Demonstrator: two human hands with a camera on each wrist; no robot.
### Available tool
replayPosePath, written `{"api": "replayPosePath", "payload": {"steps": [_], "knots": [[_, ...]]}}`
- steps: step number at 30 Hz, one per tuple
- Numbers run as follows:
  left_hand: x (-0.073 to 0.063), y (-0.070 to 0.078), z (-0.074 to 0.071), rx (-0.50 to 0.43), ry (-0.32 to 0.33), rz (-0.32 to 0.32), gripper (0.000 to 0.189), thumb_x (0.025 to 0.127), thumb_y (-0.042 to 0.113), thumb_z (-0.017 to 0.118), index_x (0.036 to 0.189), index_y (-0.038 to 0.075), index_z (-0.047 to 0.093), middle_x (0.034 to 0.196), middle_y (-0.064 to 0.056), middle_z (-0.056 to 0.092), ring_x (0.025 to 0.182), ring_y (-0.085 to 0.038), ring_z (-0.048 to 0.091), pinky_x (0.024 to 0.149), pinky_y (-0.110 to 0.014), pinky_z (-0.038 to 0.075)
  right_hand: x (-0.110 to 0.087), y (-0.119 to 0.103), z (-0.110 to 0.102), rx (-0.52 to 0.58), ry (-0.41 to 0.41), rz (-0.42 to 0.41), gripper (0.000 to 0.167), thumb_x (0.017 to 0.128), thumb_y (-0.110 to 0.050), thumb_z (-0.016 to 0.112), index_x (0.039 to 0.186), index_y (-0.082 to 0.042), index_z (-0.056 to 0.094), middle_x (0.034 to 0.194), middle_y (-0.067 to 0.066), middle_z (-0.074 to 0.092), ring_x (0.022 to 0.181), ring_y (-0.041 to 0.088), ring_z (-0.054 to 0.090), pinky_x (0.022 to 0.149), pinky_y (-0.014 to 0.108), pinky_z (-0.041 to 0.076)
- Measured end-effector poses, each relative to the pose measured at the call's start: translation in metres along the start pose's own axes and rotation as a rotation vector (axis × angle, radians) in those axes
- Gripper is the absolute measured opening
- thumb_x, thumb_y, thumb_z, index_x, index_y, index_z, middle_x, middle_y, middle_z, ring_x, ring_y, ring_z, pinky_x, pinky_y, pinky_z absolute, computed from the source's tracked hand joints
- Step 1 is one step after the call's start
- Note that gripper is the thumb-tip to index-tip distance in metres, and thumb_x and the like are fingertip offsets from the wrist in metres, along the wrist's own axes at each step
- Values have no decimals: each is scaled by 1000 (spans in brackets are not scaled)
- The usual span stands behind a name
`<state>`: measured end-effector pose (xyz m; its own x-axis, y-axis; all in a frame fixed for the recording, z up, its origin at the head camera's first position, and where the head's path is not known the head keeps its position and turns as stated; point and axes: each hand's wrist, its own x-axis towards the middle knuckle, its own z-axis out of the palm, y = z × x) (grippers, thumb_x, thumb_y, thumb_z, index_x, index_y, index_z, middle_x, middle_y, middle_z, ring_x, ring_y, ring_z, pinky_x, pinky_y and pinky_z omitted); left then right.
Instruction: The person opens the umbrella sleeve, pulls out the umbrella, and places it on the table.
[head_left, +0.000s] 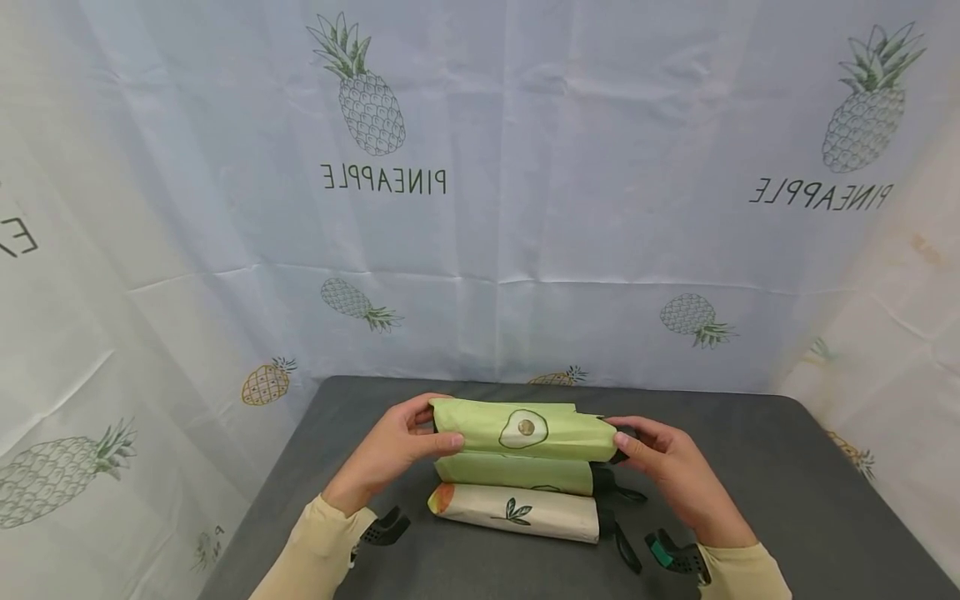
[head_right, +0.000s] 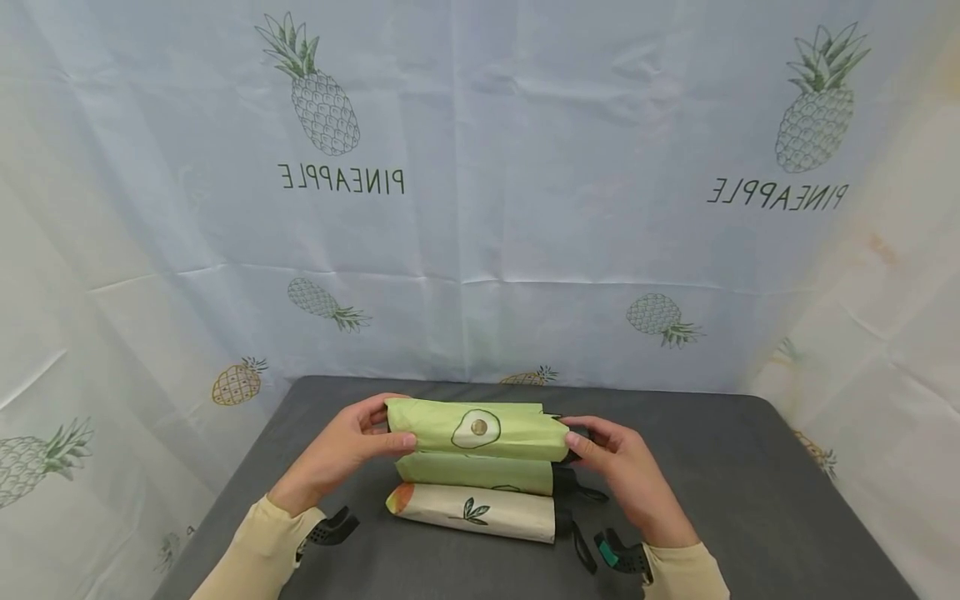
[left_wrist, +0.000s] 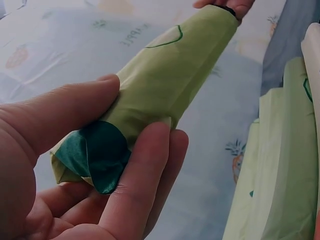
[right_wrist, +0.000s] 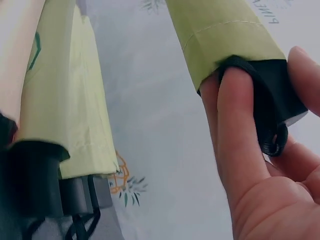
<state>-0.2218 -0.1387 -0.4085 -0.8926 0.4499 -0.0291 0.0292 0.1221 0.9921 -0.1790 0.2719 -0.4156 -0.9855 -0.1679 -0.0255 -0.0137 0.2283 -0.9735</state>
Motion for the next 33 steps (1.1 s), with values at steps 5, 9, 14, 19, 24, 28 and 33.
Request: {"api": "replayPosePath", "payload": {"steps": [5,9,14,19,24,28,33], "knots": [[0,0,1,-58,-19,11,62,98,25,84,154,19,57,137,-12,69,118,-26,74,105,-46,65,-1,1,-4,51,-28,-34,48,115,-24,58,150,8,54,120,-10,74,109,9,73,93,31,65],[1,-1,3,-98,-33,13,60,99,22,82,154,18,57,138,-12,68,120,-26,73,107,-48,65,0,4,-8,75,-70,-44,42,116,-23,55,146,6,57,119,-10,75,108,11,72,89,31,64],[1,-3,4,-130,-46,12,60,100,19,82,154,14,57,139,-10,68,120,-24,73,108,-47,64,-2,7,-12,114,-86,-81,44,117,-20,53,152,6,55,130,-16,73,114,7,72,91,33,64],[2,-4,5,-140,-56,18,62,100,19,81,156,11,54,139,-10,68,119,-23,73,109,-47,63,-3,11,-14,165,-85,-133,40,117,-16,50,152,2,59,132,-14,71,112,9,74,90,32,65],[1,-4,4,-147,-33,15,62,99,19,82,155,11,55,137,-10,69,118,-23,73,112,-52,61,-3,13,-18,191,-79,-151,37,118,-15,48,148,-1,63,129,-9,72,109,12,75,92,31,67],[1,-4,3,-149,-35,14,63,99,19,82,155,10,55,138,-11,69,119,-23,74,115,-57,58,-3,14,-22,209,-74,-160,36,118,-14,48,147,-3,65,129,-9,72,109,13,76,94,32,68],[2,-3,2,-136,-44,9,62,99,20,82,154,8,55,136,-10,69,118,-23,74,116,-58,57,-5,13,-27,232,-66,-165,35,118,-13,47,145,-7,68,129,-8,72,110,13,76,94,32,68]]}}
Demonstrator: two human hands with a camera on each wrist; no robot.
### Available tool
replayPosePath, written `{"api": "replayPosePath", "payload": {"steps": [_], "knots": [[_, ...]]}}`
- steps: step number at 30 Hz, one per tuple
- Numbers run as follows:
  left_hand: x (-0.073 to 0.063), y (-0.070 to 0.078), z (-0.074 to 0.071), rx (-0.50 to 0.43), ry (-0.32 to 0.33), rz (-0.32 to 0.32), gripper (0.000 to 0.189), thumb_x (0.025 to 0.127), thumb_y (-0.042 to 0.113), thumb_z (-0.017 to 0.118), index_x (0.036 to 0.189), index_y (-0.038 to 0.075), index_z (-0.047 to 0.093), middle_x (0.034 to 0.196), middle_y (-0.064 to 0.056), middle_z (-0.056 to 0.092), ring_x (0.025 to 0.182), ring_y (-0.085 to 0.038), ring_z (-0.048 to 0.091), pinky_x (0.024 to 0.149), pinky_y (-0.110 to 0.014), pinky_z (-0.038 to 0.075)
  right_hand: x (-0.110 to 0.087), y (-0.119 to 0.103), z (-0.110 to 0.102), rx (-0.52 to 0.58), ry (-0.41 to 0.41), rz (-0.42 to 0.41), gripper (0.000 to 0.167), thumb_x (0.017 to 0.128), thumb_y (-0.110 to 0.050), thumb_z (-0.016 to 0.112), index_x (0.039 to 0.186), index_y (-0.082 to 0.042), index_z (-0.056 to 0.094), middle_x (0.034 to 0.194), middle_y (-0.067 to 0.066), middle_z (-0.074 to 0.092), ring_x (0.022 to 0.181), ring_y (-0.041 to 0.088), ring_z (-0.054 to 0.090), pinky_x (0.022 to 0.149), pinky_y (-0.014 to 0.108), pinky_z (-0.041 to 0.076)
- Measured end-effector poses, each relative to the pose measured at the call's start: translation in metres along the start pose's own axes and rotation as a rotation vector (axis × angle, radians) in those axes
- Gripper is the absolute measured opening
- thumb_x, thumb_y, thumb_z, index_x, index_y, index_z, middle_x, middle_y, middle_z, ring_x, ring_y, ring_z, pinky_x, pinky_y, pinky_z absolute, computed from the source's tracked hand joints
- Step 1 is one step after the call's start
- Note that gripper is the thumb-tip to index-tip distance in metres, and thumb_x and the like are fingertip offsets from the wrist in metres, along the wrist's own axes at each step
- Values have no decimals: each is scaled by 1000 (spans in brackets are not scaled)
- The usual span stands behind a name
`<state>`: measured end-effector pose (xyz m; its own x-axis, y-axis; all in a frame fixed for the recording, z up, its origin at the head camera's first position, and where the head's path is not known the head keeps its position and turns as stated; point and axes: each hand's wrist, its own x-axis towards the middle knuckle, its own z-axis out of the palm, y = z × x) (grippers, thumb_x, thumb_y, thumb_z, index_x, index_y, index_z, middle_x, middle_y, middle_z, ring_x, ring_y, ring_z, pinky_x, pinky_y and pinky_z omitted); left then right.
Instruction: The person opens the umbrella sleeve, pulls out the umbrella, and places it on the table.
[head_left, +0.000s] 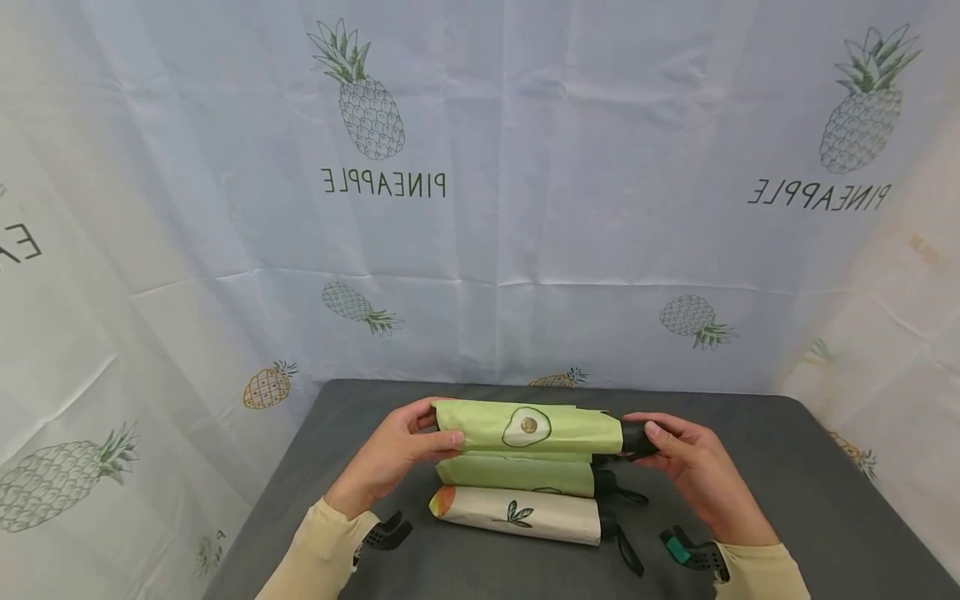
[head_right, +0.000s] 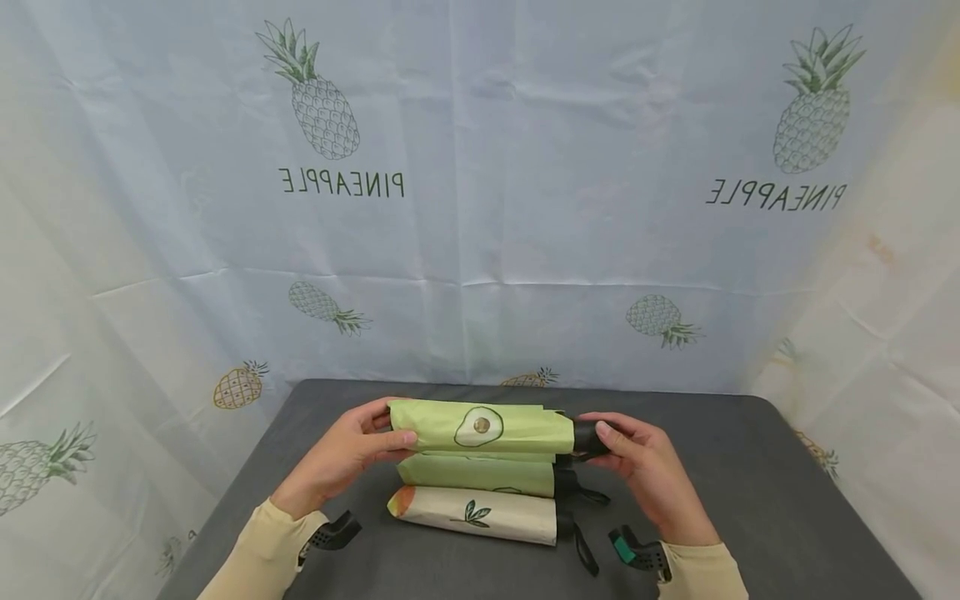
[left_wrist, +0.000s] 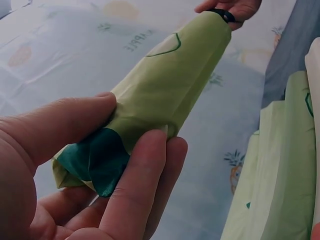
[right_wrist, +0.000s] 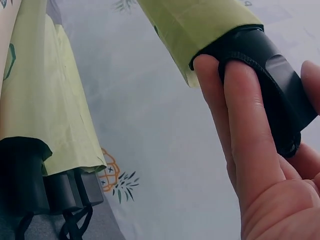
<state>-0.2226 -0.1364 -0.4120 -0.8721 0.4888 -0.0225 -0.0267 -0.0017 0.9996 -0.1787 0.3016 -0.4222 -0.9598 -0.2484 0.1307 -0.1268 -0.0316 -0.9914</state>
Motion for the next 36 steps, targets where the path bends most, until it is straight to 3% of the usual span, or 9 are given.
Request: {"api": "replayPosePath", "payload": {"steps": [8,17,24,32,36], "knots": [[2,2,-1,3,-4,-10,60,98,20,83,151,7,58,133,-9,70,117,-23,74,115,-57,58,-3,-2,-6,4,46,40,34,118,-17,48,144,-10,69,129,-11,71,110,12,76,96,32,67],[-1,2,-7,1,4,-12,60,100,20,81,153,5,55,135,-10,69,120,-24,73,115,-57,58,-4,-1,-11,-3,55,7,35,118,-15,47,146,-9,68,130,-11,70,111,10,75,93,32,68],[-1,2,-12,-13,3,-6,64,100,16,81,155,2,52,138,-9,68,120,-22,73,112,-49,62,-5,-1,-17,10,79,14,35,118,-14,46,143,-14,71,130,-13,70,109,10,76,93,31,68],[-1,3,-13,-30,10,-12,66,100,16,80,156,2,50,138,-9,68,121,-22,72,117,-58,56,-7,-4,-20,39,49,-21,37,119,-13,44,145,-11,70,130,-11,73,107,12,79,93,32,68],[-1,3,-13,-29,16,-13,64,100,15,80,155,1,51,135,-8,70,119,-22,73,113,-52,60,-7,-5,-22,42,71,-10,36,119,-14,45,144,-13,71,130,-13,72,107,12,79,93,31,68]]}}
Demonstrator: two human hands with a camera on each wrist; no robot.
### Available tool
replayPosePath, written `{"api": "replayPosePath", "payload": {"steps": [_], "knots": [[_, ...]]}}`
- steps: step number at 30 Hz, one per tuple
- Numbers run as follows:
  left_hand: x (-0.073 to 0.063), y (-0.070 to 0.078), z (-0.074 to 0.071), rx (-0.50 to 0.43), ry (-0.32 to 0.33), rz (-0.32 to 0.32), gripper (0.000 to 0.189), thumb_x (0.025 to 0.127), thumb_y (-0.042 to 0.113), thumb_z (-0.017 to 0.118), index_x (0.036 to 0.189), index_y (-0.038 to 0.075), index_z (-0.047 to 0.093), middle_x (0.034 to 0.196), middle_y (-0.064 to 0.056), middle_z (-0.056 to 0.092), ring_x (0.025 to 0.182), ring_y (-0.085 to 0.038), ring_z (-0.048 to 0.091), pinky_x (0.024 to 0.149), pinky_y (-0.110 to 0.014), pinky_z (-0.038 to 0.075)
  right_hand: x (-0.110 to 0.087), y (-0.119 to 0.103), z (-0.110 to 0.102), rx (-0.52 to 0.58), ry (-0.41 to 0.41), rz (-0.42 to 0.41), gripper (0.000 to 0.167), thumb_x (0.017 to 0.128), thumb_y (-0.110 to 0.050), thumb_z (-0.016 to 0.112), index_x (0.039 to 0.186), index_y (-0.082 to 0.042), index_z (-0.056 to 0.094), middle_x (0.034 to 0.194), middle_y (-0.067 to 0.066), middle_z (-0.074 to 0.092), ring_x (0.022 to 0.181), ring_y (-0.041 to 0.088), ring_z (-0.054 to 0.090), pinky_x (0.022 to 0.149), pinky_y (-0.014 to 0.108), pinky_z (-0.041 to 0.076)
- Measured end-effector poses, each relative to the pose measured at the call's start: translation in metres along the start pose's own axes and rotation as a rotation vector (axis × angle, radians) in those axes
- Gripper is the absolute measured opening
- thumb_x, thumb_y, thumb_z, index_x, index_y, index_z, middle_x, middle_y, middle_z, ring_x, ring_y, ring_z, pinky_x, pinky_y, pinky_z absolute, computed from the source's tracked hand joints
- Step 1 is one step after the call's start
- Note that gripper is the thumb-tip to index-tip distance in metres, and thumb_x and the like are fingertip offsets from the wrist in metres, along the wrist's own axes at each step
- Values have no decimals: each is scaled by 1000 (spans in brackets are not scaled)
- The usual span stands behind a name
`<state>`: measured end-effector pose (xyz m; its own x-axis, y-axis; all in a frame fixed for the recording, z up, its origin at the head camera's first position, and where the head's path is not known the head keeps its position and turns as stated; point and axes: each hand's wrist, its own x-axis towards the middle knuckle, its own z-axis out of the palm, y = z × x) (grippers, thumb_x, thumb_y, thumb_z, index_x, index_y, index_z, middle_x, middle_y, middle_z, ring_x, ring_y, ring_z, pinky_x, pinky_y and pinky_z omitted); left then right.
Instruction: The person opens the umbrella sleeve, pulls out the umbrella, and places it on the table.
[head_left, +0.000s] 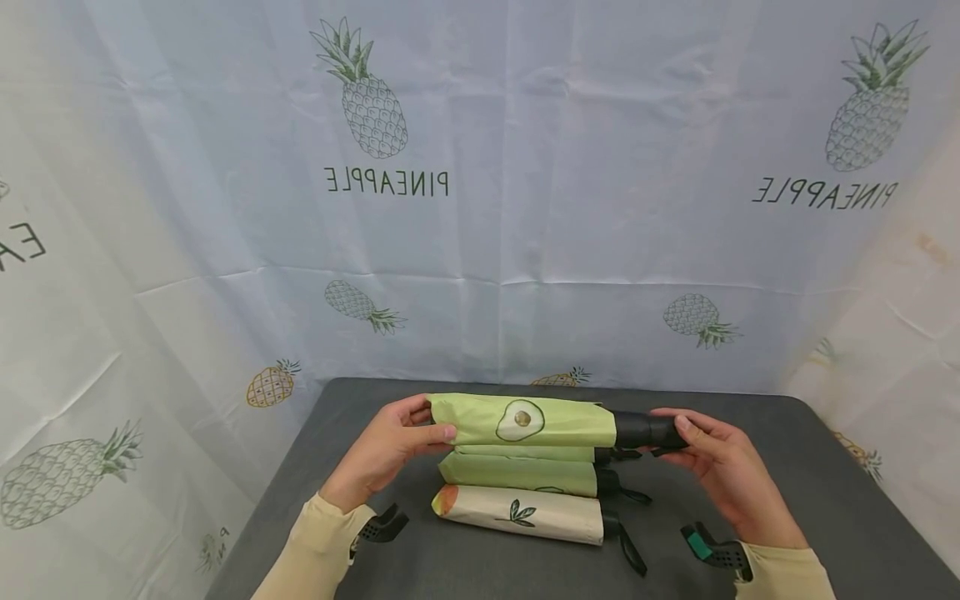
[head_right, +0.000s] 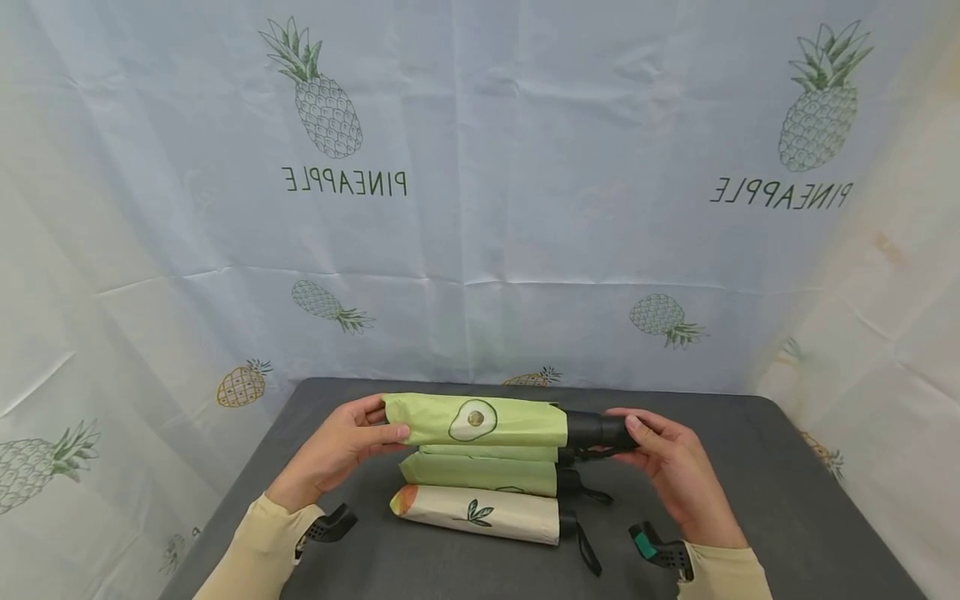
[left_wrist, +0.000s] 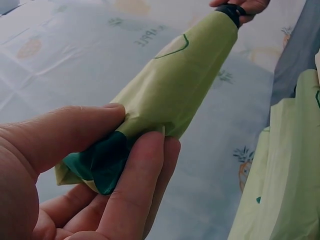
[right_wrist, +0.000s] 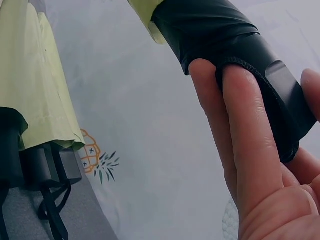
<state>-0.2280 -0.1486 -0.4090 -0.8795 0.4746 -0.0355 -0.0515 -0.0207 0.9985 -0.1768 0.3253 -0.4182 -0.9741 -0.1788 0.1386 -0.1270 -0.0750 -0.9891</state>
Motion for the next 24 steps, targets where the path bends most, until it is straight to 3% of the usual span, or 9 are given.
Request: {"api": "replayPosePath", "payload": {"steps": [10,17,24], "knots": [[-1,3,-2,8,15,3,64,100,15,80,154,0,52,131,-6,71,118,-21,73,109,-44,63,-2,1,-12,28,-1,-32,40,119,-10,42,138,-21,75,132,-13,71,106,12,79,91,30,69],[-3,4,-5,20,26,0,63,100,15,81,154,0,52,131,-7,71,118,-21,73,109,-43,63,-3,1,-18,50,-16,-34,40,119,-9,40,141,-15,73,130,-12,73,106,13,79,91,29,68],[-4,4,-9,29,40,2,64,101,17,80,155,0,50,134,-9,70,120,-21,73,111,-44,62,-5,0,-23,80,-44,-53,42,119,-9,38,140,-17,74,131,-11,73,107,14,80,91,30,68]]}}
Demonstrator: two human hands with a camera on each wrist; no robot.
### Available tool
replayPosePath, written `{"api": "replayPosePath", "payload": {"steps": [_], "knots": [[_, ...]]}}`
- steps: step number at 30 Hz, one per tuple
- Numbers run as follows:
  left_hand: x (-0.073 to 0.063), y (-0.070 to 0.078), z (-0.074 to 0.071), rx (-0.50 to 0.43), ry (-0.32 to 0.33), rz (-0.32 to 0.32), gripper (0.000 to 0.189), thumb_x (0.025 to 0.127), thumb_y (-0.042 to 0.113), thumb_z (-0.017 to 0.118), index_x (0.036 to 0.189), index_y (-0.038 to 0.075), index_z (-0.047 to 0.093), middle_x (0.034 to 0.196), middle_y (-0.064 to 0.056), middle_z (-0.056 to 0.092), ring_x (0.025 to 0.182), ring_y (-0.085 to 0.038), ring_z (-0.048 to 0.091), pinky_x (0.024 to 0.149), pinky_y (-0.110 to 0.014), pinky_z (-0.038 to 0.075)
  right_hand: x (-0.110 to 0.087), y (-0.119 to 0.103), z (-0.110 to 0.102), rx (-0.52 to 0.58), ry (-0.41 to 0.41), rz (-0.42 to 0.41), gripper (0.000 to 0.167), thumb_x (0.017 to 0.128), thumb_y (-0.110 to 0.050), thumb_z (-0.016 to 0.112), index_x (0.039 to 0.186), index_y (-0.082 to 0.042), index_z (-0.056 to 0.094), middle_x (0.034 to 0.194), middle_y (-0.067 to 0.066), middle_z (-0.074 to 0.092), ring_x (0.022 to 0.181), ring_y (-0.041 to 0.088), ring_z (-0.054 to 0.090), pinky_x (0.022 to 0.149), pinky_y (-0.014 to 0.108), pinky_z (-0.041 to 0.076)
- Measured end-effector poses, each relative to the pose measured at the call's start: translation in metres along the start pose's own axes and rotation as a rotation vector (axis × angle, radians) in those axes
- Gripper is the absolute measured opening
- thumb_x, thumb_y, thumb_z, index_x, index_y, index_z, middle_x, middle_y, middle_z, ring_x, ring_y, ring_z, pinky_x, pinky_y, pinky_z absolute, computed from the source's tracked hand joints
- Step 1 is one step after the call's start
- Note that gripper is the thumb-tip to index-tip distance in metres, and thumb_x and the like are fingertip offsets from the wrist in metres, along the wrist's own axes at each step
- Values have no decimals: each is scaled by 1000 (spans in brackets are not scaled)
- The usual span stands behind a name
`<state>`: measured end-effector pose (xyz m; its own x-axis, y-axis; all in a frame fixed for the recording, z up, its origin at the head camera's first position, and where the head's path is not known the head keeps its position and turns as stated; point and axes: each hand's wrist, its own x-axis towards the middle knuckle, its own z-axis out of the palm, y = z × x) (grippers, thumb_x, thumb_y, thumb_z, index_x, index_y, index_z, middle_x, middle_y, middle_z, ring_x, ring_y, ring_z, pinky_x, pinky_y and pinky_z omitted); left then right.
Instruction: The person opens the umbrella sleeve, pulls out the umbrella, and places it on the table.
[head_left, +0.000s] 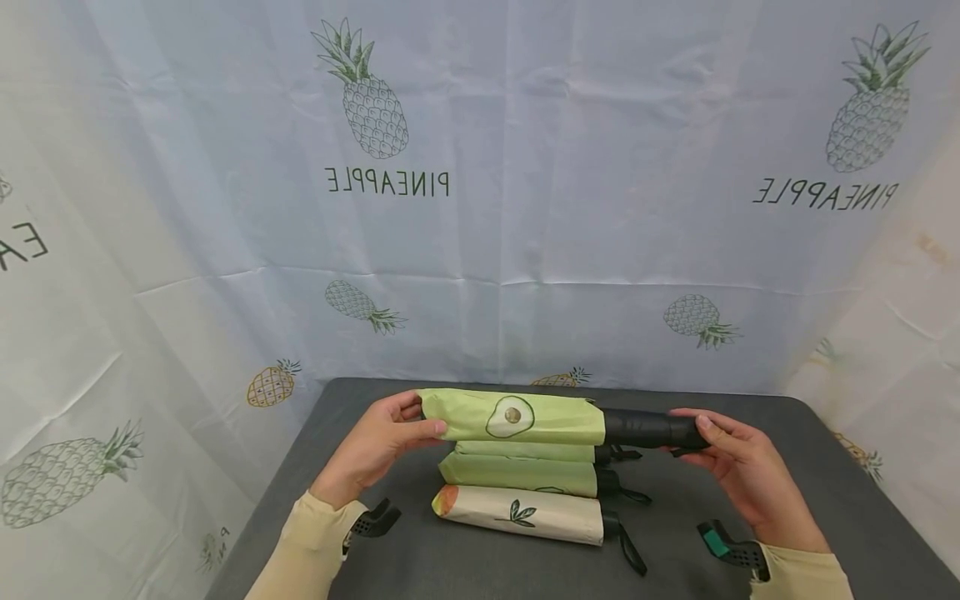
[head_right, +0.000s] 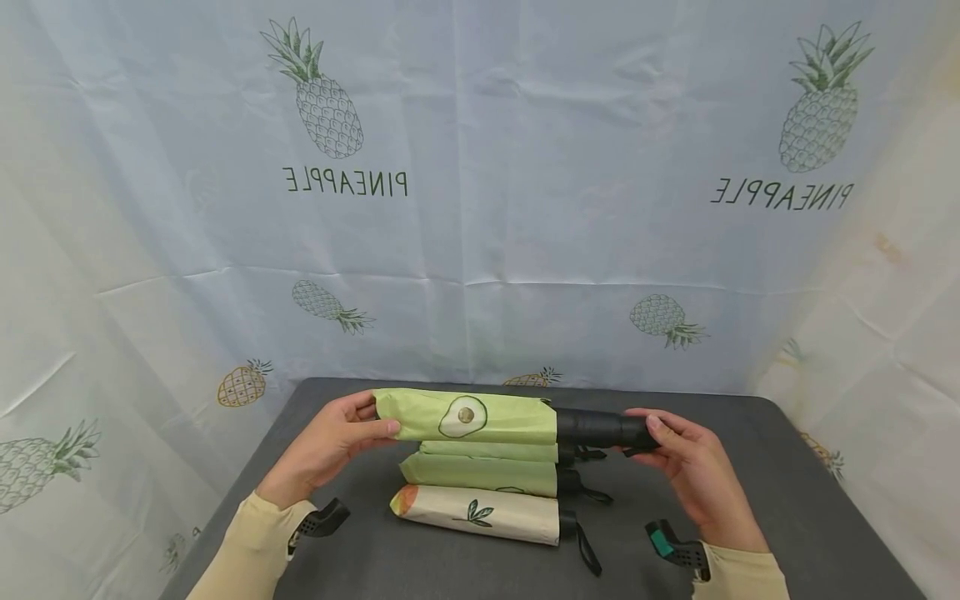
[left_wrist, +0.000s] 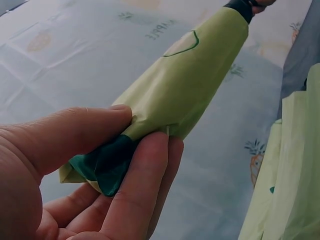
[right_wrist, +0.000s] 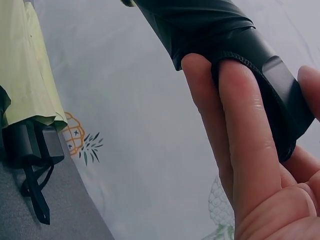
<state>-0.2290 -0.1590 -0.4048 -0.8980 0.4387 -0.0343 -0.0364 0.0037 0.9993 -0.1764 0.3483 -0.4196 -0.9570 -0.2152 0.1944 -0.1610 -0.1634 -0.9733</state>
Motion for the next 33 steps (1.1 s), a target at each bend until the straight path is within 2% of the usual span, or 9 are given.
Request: {"api": "replayPosePath", "payload": {"steps": [4,11,16,23,26,30,33], "knots": [[0,1,-1,2,-9,-3,66,101,16,79,157,0,48,137,-10,69,122,-21,72,111,-43,62,-1,-1,-2,17,-7,2,42,119,-9,38,140,-16,74,131,-10,74,107,14,80,91,30,69],[0,1,-2,6,-4,-7,69,101,17,79,159,1,46,140,-12,68,123,-21,72,116,-50,59,-3,-3,-7,53,-26,1,44,119,-8,36,139,-16,75,130,-9,75,107,15,80,90,29,69],[-1,0,-6,10,-5,2,68,102,18,79,158,0,46,140,-12,68,123,-20,72,114,-45,61,-6,-3,-12,81,-23,12,45,119,-8,36,139,-16,75,130,-8,76,107,17,80,90,29,69],[-2,-2,-9,14,-7,-6,70,102,18,78,160,0,44,141,-12,68,123,-20,72,118,-52,57,-7,-3,-17,86,-42,5,47,120,-7,34,139,-17,75,131,-8,75,108,16,80,90,28,69],[-2,-2,-10,16,-2,-12,71,103,18,78,162,1,42,145,-16,65,125,-21,71,117,-49,58,-8,-3,-21,95,-50,10,47,120,-7,33,139,-18,75,131,-8,75,109,16,80,90,28,68],[-1,-3,-9,17,-6,-17,77,102,19,79,165,2,37,157,-22,56,132,-22,69,120,-53,55,-10,-2,-26,125,-63,12,48,120,-7,31,140,-16,74,132,-6,76,110,17,80,92,28,68],[0,-4,-9,18,-5,-19,77,101,19,79,165,2,38,158,-23,55,131,-23,69,119,-51,56,-10,-1,-29,132,-66,13,49,120,-7,31,141,-16,74,132,-6,75,111,18,80,94,29,68]]}}
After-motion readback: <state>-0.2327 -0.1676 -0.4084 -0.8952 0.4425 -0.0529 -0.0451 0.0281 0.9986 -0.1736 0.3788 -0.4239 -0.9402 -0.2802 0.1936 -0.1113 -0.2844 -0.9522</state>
